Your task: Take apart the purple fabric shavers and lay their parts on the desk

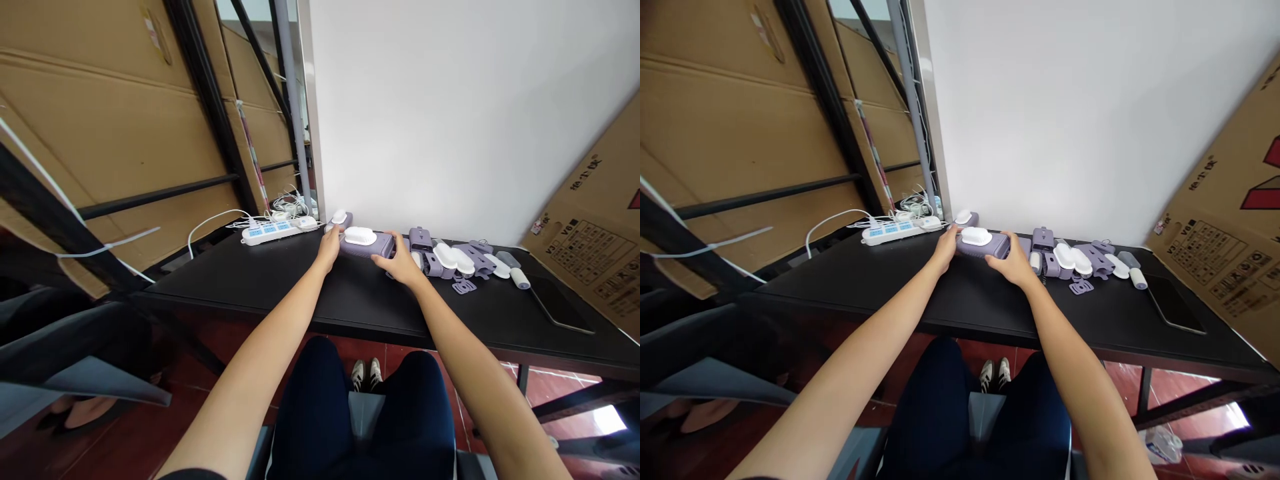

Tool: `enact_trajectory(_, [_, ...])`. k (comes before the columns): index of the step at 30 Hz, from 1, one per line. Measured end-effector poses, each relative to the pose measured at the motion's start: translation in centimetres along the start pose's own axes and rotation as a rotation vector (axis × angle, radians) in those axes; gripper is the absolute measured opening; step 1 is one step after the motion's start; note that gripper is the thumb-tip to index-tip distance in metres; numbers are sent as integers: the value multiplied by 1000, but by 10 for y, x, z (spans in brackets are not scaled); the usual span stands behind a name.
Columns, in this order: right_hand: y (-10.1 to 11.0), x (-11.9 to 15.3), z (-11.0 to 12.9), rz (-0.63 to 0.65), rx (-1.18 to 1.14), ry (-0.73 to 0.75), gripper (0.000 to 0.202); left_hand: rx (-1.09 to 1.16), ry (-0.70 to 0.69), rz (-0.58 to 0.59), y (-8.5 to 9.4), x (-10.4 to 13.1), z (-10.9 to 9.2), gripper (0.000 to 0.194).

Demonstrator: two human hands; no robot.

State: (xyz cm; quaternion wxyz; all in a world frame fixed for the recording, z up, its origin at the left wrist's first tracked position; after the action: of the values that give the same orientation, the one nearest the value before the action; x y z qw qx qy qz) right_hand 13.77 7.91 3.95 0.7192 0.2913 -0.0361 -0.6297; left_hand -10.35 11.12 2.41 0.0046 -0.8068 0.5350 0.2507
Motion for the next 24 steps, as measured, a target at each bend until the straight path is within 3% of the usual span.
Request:
enact_trajectory(4, [7,-6,-3,73,-425,-7,88,454,162,120,-20,11,-7,44])
enact_trajectory(9, [10,-5,-7,148,-859,-174,87,516,46,201,-33,27,-31,44])
enact_trajectory(13, [14,-3,-15,57,-932,-338,49,397,-86,197,-37,34,-40,40])
enact_trajectory(16, [13,-4,-18,41,-951,-422,27,351,-103,194,-40,34,-39,38])
enact_trajectory(24, [24,-6,-19,25,-908,-478,9,314,-19,203,-44,33,-38,37])
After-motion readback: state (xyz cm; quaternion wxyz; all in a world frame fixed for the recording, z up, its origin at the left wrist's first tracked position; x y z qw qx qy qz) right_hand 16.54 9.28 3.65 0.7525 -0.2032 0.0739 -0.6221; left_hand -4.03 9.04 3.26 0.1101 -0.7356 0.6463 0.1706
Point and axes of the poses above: each hand's wrist, its own x-axis away from the middle knuckle, its own y-axis out of the back of the hand, z = x × y, the point moved 7 cm from there along -x, towards the middle knuckle, and after that the axes turned 11 degrees about -y, right-handed, at the moved point
